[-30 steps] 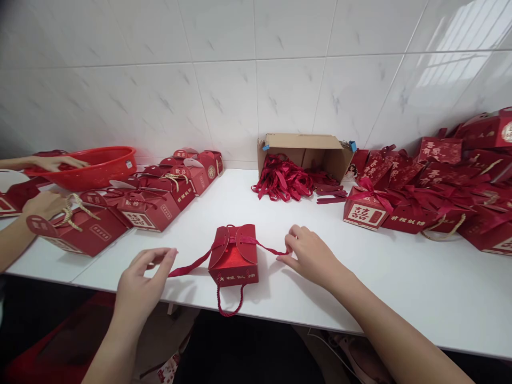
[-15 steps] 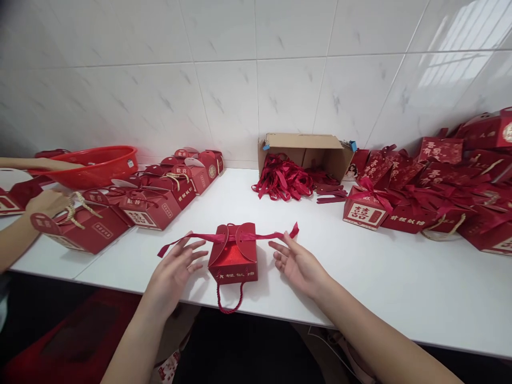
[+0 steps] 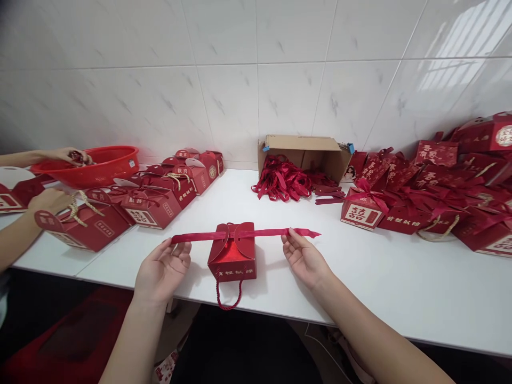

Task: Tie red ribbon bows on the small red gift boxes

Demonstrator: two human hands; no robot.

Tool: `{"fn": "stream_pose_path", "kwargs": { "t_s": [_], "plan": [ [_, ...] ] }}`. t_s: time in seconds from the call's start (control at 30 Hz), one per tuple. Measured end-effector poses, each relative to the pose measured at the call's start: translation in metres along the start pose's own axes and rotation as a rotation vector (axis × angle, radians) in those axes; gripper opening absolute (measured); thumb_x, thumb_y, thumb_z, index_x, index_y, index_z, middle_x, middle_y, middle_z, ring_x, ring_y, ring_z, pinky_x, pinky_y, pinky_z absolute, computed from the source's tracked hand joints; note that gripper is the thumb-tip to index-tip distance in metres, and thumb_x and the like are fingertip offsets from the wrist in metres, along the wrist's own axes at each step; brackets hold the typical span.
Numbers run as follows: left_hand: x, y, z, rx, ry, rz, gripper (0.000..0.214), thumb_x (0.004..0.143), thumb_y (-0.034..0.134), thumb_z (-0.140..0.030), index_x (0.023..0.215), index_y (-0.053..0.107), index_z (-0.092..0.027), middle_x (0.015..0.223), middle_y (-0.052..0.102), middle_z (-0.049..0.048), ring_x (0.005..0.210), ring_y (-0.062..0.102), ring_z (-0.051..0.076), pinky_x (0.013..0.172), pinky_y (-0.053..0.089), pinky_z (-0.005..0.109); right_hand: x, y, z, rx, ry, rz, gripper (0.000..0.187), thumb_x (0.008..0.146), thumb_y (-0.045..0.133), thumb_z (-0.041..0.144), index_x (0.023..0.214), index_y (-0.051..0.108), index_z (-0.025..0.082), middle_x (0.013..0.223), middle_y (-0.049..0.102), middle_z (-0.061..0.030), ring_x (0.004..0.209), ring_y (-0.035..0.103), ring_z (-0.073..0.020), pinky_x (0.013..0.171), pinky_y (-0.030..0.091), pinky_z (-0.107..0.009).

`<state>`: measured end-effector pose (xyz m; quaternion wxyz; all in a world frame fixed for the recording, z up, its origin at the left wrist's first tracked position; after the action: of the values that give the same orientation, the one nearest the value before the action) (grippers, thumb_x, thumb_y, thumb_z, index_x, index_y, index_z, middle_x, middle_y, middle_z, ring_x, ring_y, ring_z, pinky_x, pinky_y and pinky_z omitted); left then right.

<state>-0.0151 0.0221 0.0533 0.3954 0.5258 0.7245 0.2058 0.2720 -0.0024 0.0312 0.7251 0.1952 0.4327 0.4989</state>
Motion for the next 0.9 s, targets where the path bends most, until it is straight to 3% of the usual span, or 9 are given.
{"fn": "stream_pose_path", "kwargs": {
  "t_s": [0.2,0.3,0.43,0.63,0.77,0.9],
  "plan": [
    [-0.003,0.015,-0.024,0.161,0.386,-0.002,0.007,0.079,0.059,-0.025,0.077,0.058,-0.019,0.067,0.065,-0.0013,0.062,0.068,0.017,0.045,0.047,0.020,-0.009,0.014,0.020,-0.063,-0.296,0.092,0.015,0.066,0.077,0.019,0.075,0.065,0.017,0.072,0.068,0.0005,0.068,0.066,-0.0091,0.060,0.055,-0.016],
    [-0.008,0.027,-0.039,0.240,0.586,0.058,0.012,0.071,0.068,-0.025,0.076,0.058,-0.020,0.067,0.064,-0.0029,0.059,0.065,0.014,0.045,0.047,0.020,-0.012,0.027,0.034,-0.130,-0.472,0.141,0.021,0.061,0.080,0.018,0.077,0.066,0.019,0.073,0.068,0.0032,0.064,0.063,-0.0061,0.062,0.054,-0.016],
    [-0.017,0.049,-0.055,0.284,0.783,0.120,0.020,0.062,0.076,-0.020,0.074,0.059,-0.020,0.066,0.063,-0.0039,0.056,0.062,0.011,0.047,0.049,0.020,-0.015,0.050,0.054,-0.224,-0.654,0.222,0.017,0.064,0.079,0.026,0.076,0.068,0.019,0.077,0.069,0.0028,0.066,0.063,-0.0070,0.061,0.053,-0.019],
    [-0.029,0.086,-0.061,0.367,0.848,0.228,0.016,0.060,0.078,-0.022,0.070,0.065,-0.018,0.068,0.064,-0.0022,0.056,0.060,0.010,0.046,0.049,0.019,-0.029,0.093,0.074,-0.424,-0.952,0.398,0.016,0.070,0.075,0.030,0.081,0.069,0.021,0.070,0.066,0.0028,0.064,0.064,-0.0099,0.062,0.055,-0.024],
    [-0.032,0.103,-0.057,0.447,0.834,0.328,0.013,0.063,0.077,-0.026,0.070,0.069,-0.018,0.067,0.064,-0.0010,0.055,0.059,0.009,0.047,0.049,0.020,-0.036,0.112,0.080,-0.528,-1.020,0.463,0.018,0.075,0.070,0.037,0.080,0.069,0.020,0.069,0.065,0.0012,0.063,0.064,-0.0110,0.061,0.055,-0.025],
    [-0.038,0.117,-0.055,0.459,0.850,0.401,0.013,0.064,0.078,-0.026,0.072,0.071,-0.019,0.067,0.064,-0.0013,0.055,0.058,0.008,0.051,0.049,0.021,-0.041,0.126,0.083,-0.540,-1.057,0.517,0.016,0.071,0.074,0.034,0.082,0.068,0.022,0.071,0.065,0.0023,0.065,0.063,-0.0105,0.060,0.055,-0.023]
  ]
}}
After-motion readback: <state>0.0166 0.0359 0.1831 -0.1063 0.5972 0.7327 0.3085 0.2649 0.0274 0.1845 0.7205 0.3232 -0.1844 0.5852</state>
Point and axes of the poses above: each hand's wrist, its own x-axis towards the middle knuckle, its own y-axis out of the palm, z = x × y, the point moved 2 cm from there along x, towards the middle knuckle
